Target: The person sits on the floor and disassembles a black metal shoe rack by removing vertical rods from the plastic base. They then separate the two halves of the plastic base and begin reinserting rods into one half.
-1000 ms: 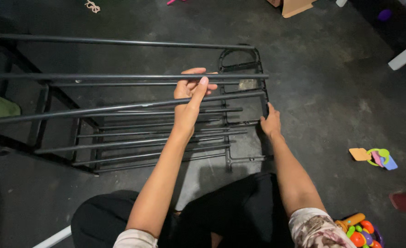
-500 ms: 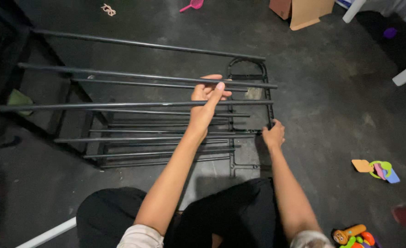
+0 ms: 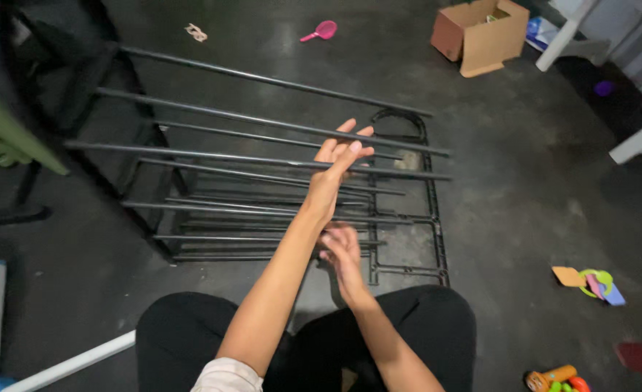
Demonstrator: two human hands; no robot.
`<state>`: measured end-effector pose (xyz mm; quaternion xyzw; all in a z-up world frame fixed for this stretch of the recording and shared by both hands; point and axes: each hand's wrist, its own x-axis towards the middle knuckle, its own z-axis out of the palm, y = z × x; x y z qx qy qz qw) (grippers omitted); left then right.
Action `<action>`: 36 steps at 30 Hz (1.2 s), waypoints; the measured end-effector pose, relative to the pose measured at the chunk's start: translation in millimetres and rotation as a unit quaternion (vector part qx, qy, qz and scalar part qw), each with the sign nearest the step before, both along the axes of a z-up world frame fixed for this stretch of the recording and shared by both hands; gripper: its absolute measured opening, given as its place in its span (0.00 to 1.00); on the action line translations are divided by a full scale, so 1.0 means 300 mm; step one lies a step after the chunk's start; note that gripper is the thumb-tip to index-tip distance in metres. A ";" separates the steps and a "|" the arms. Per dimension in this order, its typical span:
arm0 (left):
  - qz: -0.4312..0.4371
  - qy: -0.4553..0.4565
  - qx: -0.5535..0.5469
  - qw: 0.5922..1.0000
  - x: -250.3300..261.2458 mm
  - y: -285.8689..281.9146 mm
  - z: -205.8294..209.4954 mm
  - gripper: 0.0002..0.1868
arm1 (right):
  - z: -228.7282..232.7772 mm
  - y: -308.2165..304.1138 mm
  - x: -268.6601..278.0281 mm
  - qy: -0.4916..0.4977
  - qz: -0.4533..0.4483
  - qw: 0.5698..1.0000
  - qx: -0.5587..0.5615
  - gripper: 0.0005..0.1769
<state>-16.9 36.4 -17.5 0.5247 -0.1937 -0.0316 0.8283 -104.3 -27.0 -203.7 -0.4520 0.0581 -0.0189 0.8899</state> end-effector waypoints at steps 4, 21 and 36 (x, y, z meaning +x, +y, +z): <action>0.009 0.004 0.027 1.000 -0.037 0.096 -0.012 0.36 | 0.187 0.034 0.054 -0.126 -0.038 0.990 0.057 0.24; 0.678 -0.136 0.256 0.675 -0.141 1.073 -0.356 0.36 | 0.189 0.131 0.201 -0.092 -0.103 0.990 -0.026 0.13; 0.611 -0.038 -0.013 0.790 -0.077 1.196 -0.374 0.19 | 0.396 0.246 0.260 -0.163 -0.045 0.982 -0.084 0.24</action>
